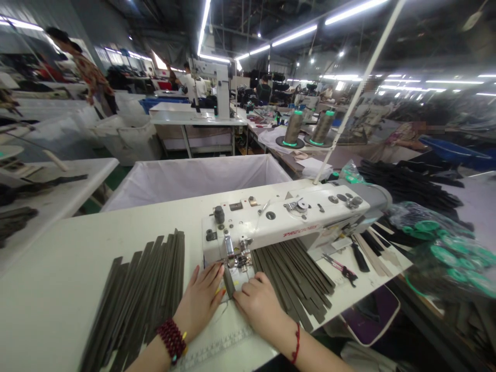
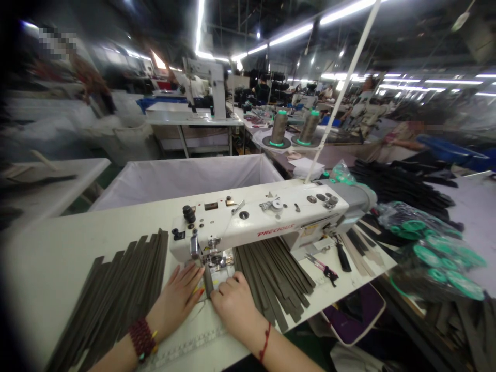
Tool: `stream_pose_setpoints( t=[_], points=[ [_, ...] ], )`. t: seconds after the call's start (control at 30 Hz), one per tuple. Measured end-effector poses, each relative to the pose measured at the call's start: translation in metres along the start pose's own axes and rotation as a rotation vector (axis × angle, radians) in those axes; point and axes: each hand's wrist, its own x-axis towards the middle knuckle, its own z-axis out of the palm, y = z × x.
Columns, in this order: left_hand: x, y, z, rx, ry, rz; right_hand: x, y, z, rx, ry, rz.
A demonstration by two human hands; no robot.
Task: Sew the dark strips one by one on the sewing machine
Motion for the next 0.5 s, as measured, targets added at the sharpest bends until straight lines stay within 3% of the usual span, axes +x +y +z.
stream_pose_setpoints(
  t=[0.5],
  points=[
    [-0.001,-0.003,0.002,0.004,-0.011,0.005,0.048,0.010,0.009,-0.100,-0.099,-0.065]
  ],
)
